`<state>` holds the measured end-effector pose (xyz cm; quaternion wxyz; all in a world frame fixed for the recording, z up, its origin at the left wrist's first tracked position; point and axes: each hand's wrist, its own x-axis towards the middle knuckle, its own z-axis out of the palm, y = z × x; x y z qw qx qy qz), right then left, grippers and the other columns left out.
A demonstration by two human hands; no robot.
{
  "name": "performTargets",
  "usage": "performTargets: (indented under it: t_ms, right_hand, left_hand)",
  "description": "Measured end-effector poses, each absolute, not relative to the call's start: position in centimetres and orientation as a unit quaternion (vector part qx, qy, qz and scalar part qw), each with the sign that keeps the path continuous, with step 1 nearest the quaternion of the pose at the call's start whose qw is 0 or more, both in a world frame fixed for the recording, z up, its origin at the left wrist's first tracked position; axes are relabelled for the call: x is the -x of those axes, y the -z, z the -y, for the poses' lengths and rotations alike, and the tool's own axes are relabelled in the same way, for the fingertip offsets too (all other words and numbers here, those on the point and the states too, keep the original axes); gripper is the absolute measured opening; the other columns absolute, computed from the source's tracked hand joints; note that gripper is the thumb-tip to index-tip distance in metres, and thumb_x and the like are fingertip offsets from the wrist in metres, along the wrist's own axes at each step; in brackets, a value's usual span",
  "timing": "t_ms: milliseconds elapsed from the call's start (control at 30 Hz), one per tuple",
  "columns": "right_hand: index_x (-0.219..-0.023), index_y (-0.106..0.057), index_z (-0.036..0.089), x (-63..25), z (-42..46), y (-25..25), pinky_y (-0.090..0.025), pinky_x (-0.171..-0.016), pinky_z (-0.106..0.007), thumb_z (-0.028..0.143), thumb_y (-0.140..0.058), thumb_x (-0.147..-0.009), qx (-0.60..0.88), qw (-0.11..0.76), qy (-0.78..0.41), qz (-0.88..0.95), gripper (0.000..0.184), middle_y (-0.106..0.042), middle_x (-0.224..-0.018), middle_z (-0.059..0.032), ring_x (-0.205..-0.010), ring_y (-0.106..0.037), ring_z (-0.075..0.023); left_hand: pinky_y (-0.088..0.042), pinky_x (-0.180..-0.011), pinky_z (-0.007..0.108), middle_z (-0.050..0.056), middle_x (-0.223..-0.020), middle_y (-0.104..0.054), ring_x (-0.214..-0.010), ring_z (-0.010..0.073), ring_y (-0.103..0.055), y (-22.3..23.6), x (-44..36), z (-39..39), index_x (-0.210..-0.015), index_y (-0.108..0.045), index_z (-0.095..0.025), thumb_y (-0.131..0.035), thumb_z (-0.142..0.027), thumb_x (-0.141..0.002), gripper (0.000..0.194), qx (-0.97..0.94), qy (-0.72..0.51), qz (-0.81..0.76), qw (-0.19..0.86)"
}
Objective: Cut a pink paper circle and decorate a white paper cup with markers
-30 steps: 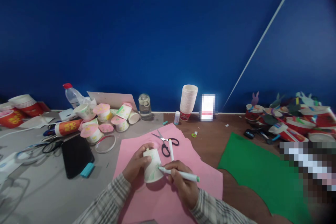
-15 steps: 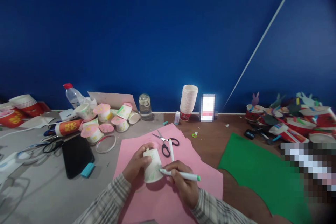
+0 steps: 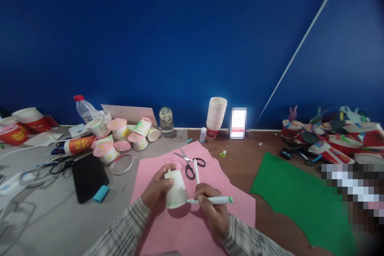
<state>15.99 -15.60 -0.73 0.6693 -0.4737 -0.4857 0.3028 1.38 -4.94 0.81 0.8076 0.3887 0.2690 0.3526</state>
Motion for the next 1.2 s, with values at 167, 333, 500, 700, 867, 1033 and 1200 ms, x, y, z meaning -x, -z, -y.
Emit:
performTargets:
  t_ms: [167,333,500,700,867,1033,1200]
  right_hand:
    - [-0.067,-0.069,0.019,-15.79,15.87,0.87,-0.039,-0.042,-0.025,0.031,-0.057,-0.072,0.474,0.679,-0.327,0.455,0.018,-0.060,-0.055,-0.0012,-0.043,-0.049,-0.0169]
    - [-0.067,-0.071,0.018,-15.56,15.92,1.11,-0.042,-0.043,-0.025,0.034,-0.059,-0.072,0.475,0.672,-0.345,0.451,0.020,-0.064,-0.060,-0.0044,-0.048,-0.053,-0.0188]
    - [-0.066,-0.071,0.017,-15.43,15.90,1.31,-0.042,-0.040,-0.024,0.035,-0.059,-0.072,0.483,0.665,-0.364,0.438,0.022,-0.064,-0.059,-0.0039,-0.043,-0.049,-0.0157]
    - [-0.067,-0.071,0.017,-15.25,15.90,1.53,-0.041,-0.038,-0.023,0.034,-0.059,-0.073,0.483,0.672,-0.367,0.424,0.022,-0.059,-0.051,-0.0009,-0.038,-0.043,-0.0131]
    - [-0.067,-0.071,0.017,-15.12,15.90,1.69,-0.035,-0.036,-0.021,0.034,-0.058,-0.073,0.483,0.675,-0.366,0.419,0.022,-0.055,-0.047,0.0013,-0.037,-0.040,-0.0119]
    - [-0.066,-0.070,0.017,-15.10,15.91,1.54,-0.035,-0.037,-0.022,0.033,-0.058,-0.074,0.481,0.678,-0.360,0.424,0.022,-0.057,-0.049,0.0004,-0.037,-0.040,-0.0122]
    - [-0.067,-0.070,0.017,-15.10,15.89,1.52,-0.032,-0.035,-0.021,0.033,-0.058,-0.074,0.474,0.680,-0.379,0.411,0.021,-0.052,-0.044,0.0028,-0.035,-0.036,-0.0106]
  left_hand:
    - [-0.042,-0.044,0.025,0.000,-0.071,-0.060,-0.055,0.0179,-0.055,-1.08,-1.43,4.96,-0.091,-0.058,-0.022,-0.079,-0.022,-0.043,0.052,-0.384,-0.350,-0.273,0.809]
    - [-0.042,-0.046,0.026,0.000,-0.071,-0.060,-0.055,0.0189,-0.056,-1.00,-1.41,4.93,-0.092,-0.058,-0.022,-0.078,-0.022,-0.043,0.053,-0.384,-0.349,-0.274,0.810]
    - [-0.043,-0.045,0.026,0.000,-0.071,-0.059,-0.054,0.0175,-0.054,-0.89,-1.37,4.89,-0.091,-0.058,-0.022,-0.079,-0.023,-0.043,0.053,-0.382,-0.350,-0.275,0.810]
    - [-0.043,-0.046,0.027,0.001,-0.072,-0.059,-0.055,0.0180,-0.054,-0.90,-1.31,4.87,-0.092,-0.058,-0.021,-0.079,-0.023,-0.044,0.053,-0.385,-0.349,-0.275,0.809]
    - [-0.043,-0.046,0.026,0.000,-0.072,-0.060,-0.054,0.0166,-0.053,-1.01,-1.26,4.88,-0.092,-0.058,-0.021,-0.079,-0.022,-0.043,0.053,-0.384,-0.351,-0.280,0.807]
    - [-0.043,-0.045,0.026,0.000,-0.071,-0.059,-0.052,0.0160,-0.052,-1.04,-1.30,4.89,-0.091,-0.058,-0.021,-0.079,-0.023,-0.043,0.053,-0.384,-0.348,-0.284,0.807]
    - [-0.042,-0.046,0.026,0.000,-0.072,-0.059,-0.054,0.0168,-0.053,-0.89,-1.33,4.84,-0.091,-0.058,-0.021,-0.079,-0.023,-0.042,0.053,-0.384,-0.349,-0.286,0.806]
